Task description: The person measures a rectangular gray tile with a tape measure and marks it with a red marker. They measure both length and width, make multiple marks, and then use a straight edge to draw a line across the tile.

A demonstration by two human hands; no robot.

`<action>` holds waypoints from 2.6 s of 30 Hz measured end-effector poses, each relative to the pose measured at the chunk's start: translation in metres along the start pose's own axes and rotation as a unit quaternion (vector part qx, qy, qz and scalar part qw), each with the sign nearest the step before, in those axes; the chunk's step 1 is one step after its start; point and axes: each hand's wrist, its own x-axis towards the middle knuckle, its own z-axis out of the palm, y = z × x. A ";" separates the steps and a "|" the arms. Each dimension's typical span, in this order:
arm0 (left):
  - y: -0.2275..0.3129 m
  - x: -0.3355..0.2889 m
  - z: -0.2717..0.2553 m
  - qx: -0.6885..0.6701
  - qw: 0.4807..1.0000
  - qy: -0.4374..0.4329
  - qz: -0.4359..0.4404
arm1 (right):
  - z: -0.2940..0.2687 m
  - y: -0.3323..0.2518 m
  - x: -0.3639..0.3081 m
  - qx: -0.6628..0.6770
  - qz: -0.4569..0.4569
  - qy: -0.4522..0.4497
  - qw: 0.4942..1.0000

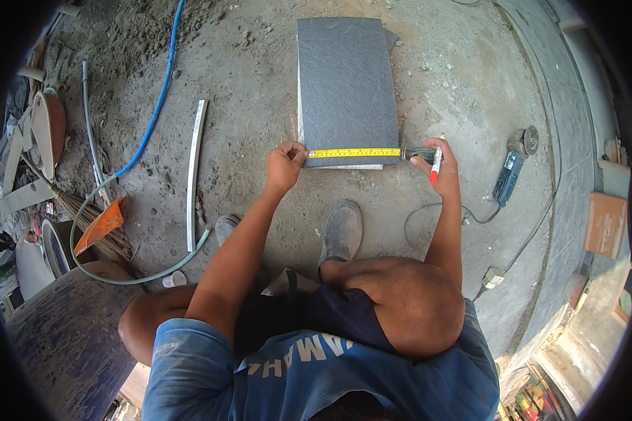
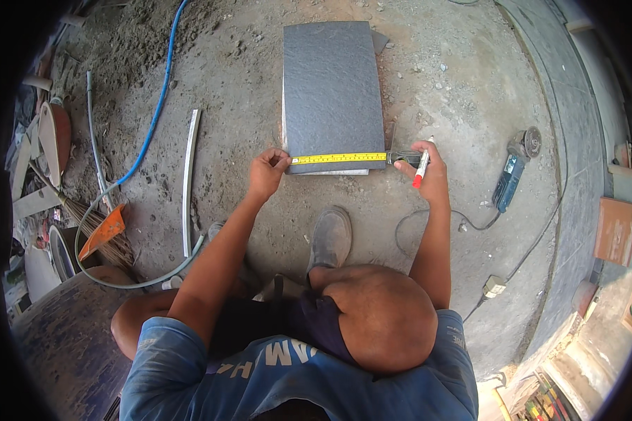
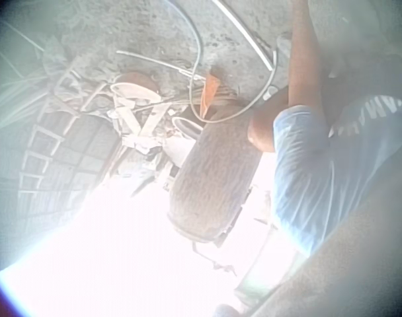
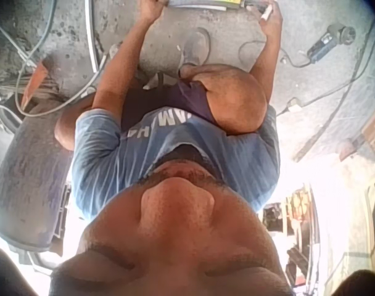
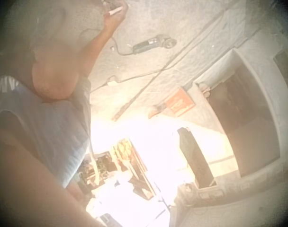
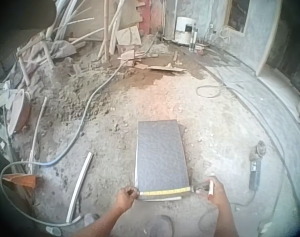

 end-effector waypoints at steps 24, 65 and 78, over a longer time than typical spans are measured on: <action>0.111 0.060 0.069 0.427 0.764 -0.334 0.351 | 0.007 0.001 -0.005 -0.018 0.009 0.037 0.999; 0.027 0.009 -0.007 0.098 0.992 -0.072 0.015 | 0.011 -0.012 -0.012 -0.063 0.036 0.063 0.995; 0.034 0.005 0.013 0.208 0.977 0.014 0.049 | 0.017 -0.022 -0.015 -0.099 0.043 0.091 0.990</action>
